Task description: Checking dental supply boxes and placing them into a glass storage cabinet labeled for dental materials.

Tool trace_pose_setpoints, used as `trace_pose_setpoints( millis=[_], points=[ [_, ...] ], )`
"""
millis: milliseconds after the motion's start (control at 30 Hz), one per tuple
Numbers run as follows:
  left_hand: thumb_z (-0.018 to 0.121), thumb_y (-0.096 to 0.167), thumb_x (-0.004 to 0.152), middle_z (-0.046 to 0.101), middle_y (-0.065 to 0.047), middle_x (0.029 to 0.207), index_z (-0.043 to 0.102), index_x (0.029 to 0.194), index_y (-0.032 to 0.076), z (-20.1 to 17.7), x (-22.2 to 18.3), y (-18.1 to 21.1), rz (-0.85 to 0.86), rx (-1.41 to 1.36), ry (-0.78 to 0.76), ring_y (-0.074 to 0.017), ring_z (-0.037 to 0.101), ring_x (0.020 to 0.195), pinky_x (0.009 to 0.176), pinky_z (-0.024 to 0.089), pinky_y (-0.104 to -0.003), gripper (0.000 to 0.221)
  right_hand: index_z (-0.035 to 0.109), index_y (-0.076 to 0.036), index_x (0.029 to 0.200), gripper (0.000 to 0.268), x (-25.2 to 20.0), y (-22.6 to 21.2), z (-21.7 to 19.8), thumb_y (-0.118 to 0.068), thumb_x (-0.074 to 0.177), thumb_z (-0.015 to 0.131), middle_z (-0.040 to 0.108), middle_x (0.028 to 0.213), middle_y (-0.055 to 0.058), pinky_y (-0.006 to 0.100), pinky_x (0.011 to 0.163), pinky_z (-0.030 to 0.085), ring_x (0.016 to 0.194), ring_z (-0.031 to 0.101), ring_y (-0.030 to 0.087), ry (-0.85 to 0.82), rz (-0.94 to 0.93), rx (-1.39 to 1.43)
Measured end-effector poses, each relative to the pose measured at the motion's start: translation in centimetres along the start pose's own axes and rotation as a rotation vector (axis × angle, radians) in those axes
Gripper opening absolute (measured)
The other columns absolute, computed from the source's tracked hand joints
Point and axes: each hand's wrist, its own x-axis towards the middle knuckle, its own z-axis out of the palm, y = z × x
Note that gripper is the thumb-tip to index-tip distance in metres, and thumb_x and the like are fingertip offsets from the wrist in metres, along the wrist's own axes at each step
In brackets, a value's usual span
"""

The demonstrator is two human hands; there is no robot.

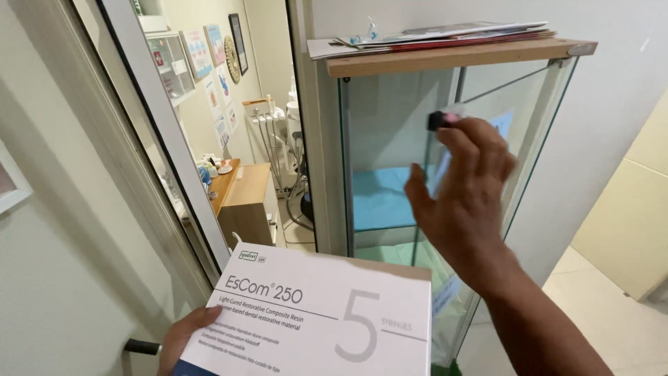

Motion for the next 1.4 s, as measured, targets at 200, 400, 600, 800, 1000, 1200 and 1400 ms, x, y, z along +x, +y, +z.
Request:
trace_pose_setpoints(
  millis=[200, 400, 600, 800, 1000, 1200, 1400],
  points=[
    [0.058, 0.025, 0.088, 0.069, -0.037, 0.107, 0.052, 0.129, -0.017, 5.9, -0.6, -0.7, -0.084, 0.079, -0.03, -0.0402, 0.073, 0.087, 0.083, 0.058, -0.05, 0.058, 0.043, 0.001, 0.153, 0.055, -4.2, 0.2, -9.2, 0.001, 0.106, 0.071, 0.041, 0.153, 0.024, 0.042, 0.119, 0.051, 0.144, 0.045, 0.04, 0.013, -0.025, -0.309],
    [0.058, 0.022, 0.092, 0.066, -0.032, 0.125, 0.046, 0.14, -0.014, 10.6, 3.7, -3.8, -0.091, 0.064, -0.484, -0.0371, 0.07, 0.107, 0.095, 0.056, -0.046, 0.061, 0.059, 0.002, 0.14, 0.035, -11.5, 4.6, -12.7, -0.019, 0.114, 0.048, 0.062, 0.126, 0.023, 0.042, 0.095, 0.056, 0.109, 0.067, 0.035, -0.257, 0.782, -0.568],
    [0.054, 0.017, 0.097, 0.06, -0.029, 0.137, 0.042, 0.149, -0.01, 17.2, 5.3, -7.2, 0.116, 0.132, -0.703, -0.0343, 0.064, 0.12, 0.1, 0.053, -0.042, 0.06, 0.055, 0.003, 0.141, 0.039, -11.0, 4.6, -12.2, -0.024, 0.115, 0.048, 0.062, 0.125, 0.028, 0.044, 0.09, 0.055, 0.106, 0.067, 0.038, -0.246, 1.045, -0.577],
    [0.052, 0.013, 0.094, 0.062, -0.021, 0.135, 0.045, 0.147, 0.003, 21.9, 7.0, -10.3, 0.236, 0.134, -0.635, -0.0325, 0.064, 0.12, 0.098, 0.055, -0.044, 0.054, 0.051, 0.004, 0.143, 0.045, -10.3, 4.2, -12.3, -0.031, 0.116, 0.047, 0.062, 0.124, 0.034, 0.046, 0.085, 0.054, 0.103, 0.067, 0.042, -0.206, 1.315, -0.535],
    [0.06, 0.011, 0.098, 0.063, -0.015, 0.135, 0.047, 0.147, 0.004, 25.6, 10.8, -12.3, 0.407, 0.248, -0.645, -0.0241, 0.063, 0.121, 0.1, 0.053, -0.04, 0.052, 0.051, 0.008, 0.146, 0.048, -16.5, 10.0, -7.8, -0.023, 0.113, 0.066, 0.054, 0.145, 0.029, 0.041, 0.104, 0.058, 0.13, 0.061, 0.038, -0.163, 0.46, -0.634],
    [0.064, 0.014, 0.098, 0.063, -0.009, 0.134, 0.047, 0.146, 0.006, 29.0, 16.2, -12.9, 0.546, 0.267, -0.605, -0.0196, 0.059, 0.125, 0.106, 0.048, -0.036, 0.051, 0.042, 0.008, 0.149, 0.06, -19.0, 16.3, 1.2, -0.025, 0.105, 0.065, 0.056, 0.138, 0.036, 0.044, 0.096, 0.055, 0.128, 0.06, 0.042, -0.33, 0.784, 0.02],
    [0.06, 0.018, 0.109, 0.062, -0.012, 0.135, 0.049, 0.142, -0.001, 30.4, 21.3, -14.8, 0.737, 0.252, -0.566, -0.0202, 0.058, 0.124, 0.11, 0.046, -0.035, 0.04, 0.007, 0.003, 0.155, 0.079, -17.5, 17.3, 8.9, -0.015, 0.1, 0.06, 0.039, 0.149, 0.026, 0.043, 0.101, 0.055, 0.127, 0.061, 0.034, -0.111, 1.197, 0.629]
  ],
)
